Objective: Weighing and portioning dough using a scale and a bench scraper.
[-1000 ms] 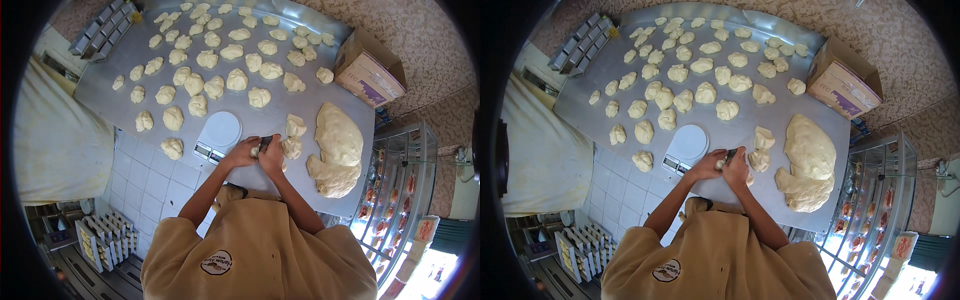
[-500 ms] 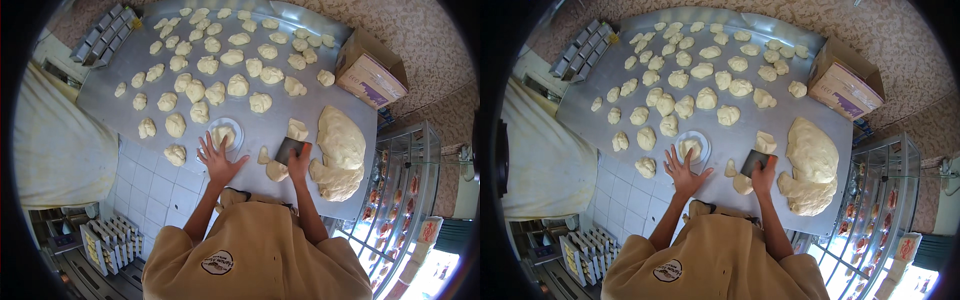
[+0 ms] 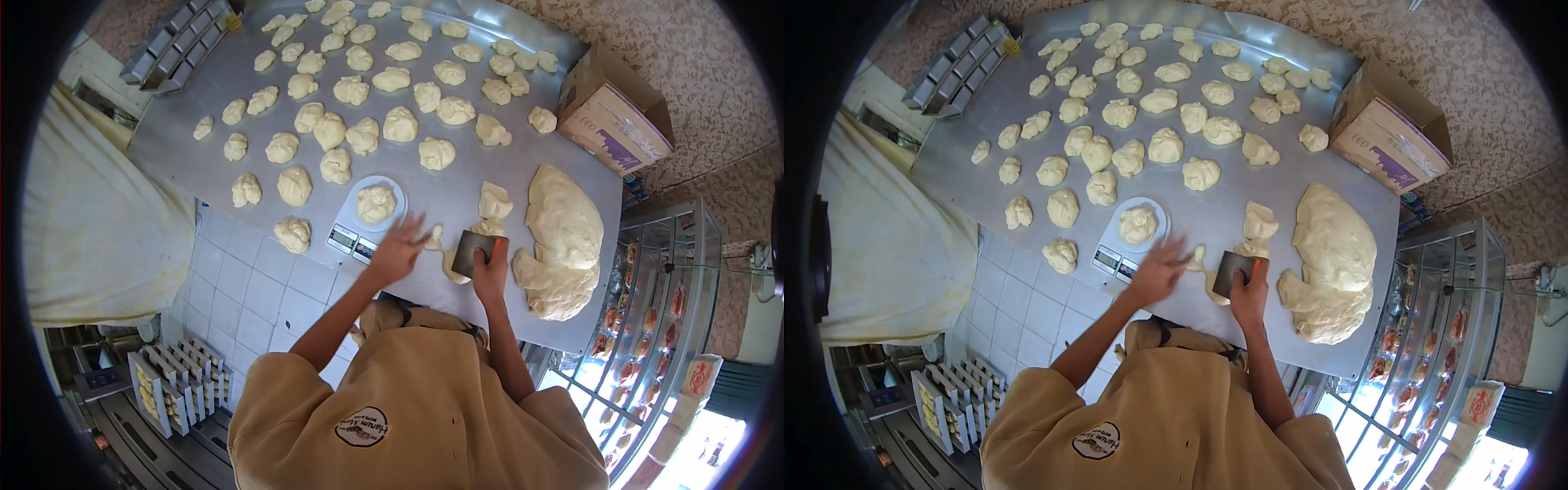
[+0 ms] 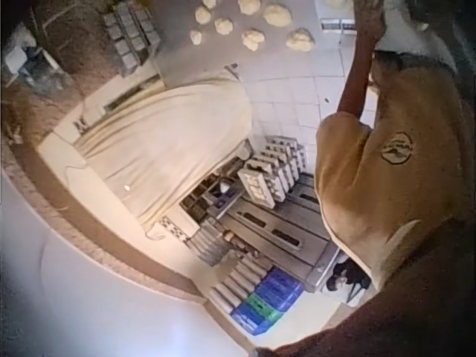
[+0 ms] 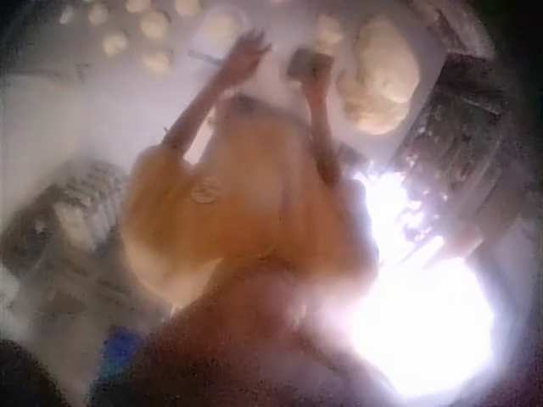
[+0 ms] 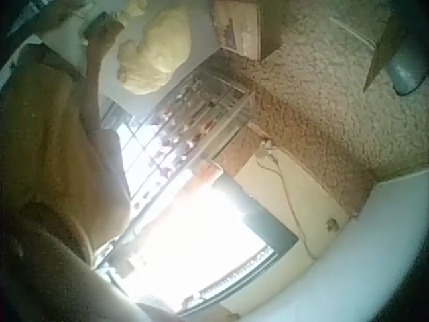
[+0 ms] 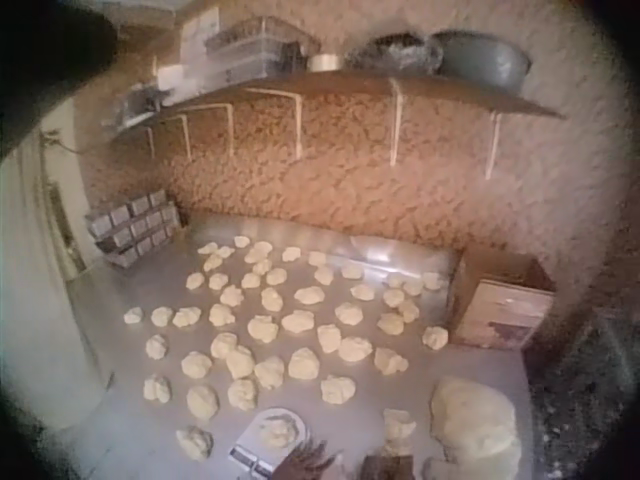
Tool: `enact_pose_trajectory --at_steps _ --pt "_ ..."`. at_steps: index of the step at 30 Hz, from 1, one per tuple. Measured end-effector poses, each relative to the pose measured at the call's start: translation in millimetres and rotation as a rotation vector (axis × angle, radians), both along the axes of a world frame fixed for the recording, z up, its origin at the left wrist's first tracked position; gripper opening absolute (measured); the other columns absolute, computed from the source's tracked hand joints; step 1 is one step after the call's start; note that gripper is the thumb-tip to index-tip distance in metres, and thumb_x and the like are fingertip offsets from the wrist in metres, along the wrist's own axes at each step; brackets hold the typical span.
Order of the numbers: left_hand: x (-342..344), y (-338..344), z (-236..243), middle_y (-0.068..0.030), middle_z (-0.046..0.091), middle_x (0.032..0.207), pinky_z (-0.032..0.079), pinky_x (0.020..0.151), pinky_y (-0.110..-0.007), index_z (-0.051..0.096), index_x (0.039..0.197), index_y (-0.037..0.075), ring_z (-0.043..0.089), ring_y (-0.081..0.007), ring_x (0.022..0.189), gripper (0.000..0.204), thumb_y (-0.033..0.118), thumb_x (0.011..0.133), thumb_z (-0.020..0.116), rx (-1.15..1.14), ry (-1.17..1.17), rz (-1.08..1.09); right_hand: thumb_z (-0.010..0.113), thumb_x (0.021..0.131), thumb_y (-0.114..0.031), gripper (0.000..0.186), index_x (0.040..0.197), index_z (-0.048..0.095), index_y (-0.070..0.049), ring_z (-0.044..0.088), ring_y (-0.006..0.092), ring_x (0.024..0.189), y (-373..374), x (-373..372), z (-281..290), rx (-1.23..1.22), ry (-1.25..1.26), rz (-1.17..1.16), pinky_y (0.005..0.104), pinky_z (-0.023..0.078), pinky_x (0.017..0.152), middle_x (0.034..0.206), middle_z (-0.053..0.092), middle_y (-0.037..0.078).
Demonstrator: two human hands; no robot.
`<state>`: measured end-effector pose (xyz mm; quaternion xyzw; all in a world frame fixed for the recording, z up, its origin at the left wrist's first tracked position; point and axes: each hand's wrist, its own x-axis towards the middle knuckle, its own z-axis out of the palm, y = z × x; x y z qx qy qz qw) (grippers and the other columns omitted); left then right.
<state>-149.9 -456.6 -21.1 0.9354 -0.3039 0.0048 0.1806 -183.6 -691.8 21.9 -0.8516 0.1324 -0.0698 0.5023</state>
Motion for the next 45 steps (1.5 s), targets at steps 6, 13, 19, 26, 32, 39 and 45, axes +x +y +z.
enact_pose_trajectory --at_steps 6,13,19,26,32,39,45 --pt "58 79 21 -0.0093 0.049 0.152 0.035 0.116 -0.041 0.058 0.141 0.014 0.046 -0.0309 0.138 0.057 0.024 0.087 0.072 -0.193 -0.126 0.258 0.056 0.091 -0.007 0.033 0.122 0.044 -0.005 0.061 0.0406 0.072 20 0 4 -0.048 0.041 0.254 0.0490 0.048 0.066 0.091 0.064 0.022" --pt "68 80 38 -0.0142 0.066 0.127 0.049 0.097 -0.036 0.061 0.135 0.004 0.064 -0.0239 0.112 0.052 0.022 0.088 0.073 -1.148 0.669 0.753 0.056 0.089 -0.008 0.032 0.119 0.044 -0.007 0.064 0.0438 0.077 45 38 15 -0.279 0.025 0.465 0.0515 0.049 0.066 0.094 0.066 0.021" --pt "-13 23 -1 -0.0173 0.068 0.116 0.051 0.089 -0.035 0.059 0.134 -0.001 0.066 -0.0273 0.099 0.060 0.024 0.082 0.076 -0.537 0.556 0.367 0.055 0.088 -0.008 0.033 0.118 0.042 -0.007 0.066 0.0449 0.081 62 47 4 -0.398 0.118 0.521 0.0532 0.051 0.068 0.095 0.066 0.020" --pt "-21 -10 -27 -0.0207 0.068 0.106 0.052 0.084 -0.038 0.058 0.135 0.001 0.066 -0.0350 0.090 0.064 0.023 0.077 0.075 -0.387 0.284 0.286 0.055 0.086 -0.008 0.035 0.118 0.040 -0.007 0.066 0.0458 0.077 92 42 -5 -0.474 0.116 0.420 0.0545 0.050 0.067 0.092 0.067 0.021" --pt "7 0 2 -0.0164 0.066 0.110 0.051 0.084 -0.036 0.060 0.129 0.005 0.064 -0.0300 0.097 0.054 0.018 0.078 0.073 -0.209 0.639 0.311 0.056 0.087 -0.006 0.035 0.118 0.040 -0.005 0.066 0.0465 0.080 103 69 -1 -0.463 0.110 0.415 0.0551 0.051 0.070 0.101 0.065 0.023" --pt "10 30 173 -0.0130 0.058 0.125 0.047 0.094 -0.037 0.055 0.112 0.008 0.056 -0.0268 0.111 0.036 0.010 0.079 0.069 -1.115 0.095 0.302 0.055 0.090 -0.009 0.035 0.123 0.042 -0.008 0.064 0.0425 0.077 44 56 24 -0.143 0.036 0.185 0.0506 0.050 0.068 0.092 0.065 0.022" --pt "-74 47 245 -0.0185 0.051 0.136 0.039 0.106 -0.044 0.049 0.129 0.010 0.050 -0.0351 0.126 0.057 0.026 0.079 0.073 -1.122 -0.799 0.537 0.055 0.090 -0.005 0.036 0.125 0.044 -0.006 0.062 0.0433 0.075 10 30 26 -0.013 -0.045 0.094 0.0507 0.048 0.068 0.093 0.065 0.023"
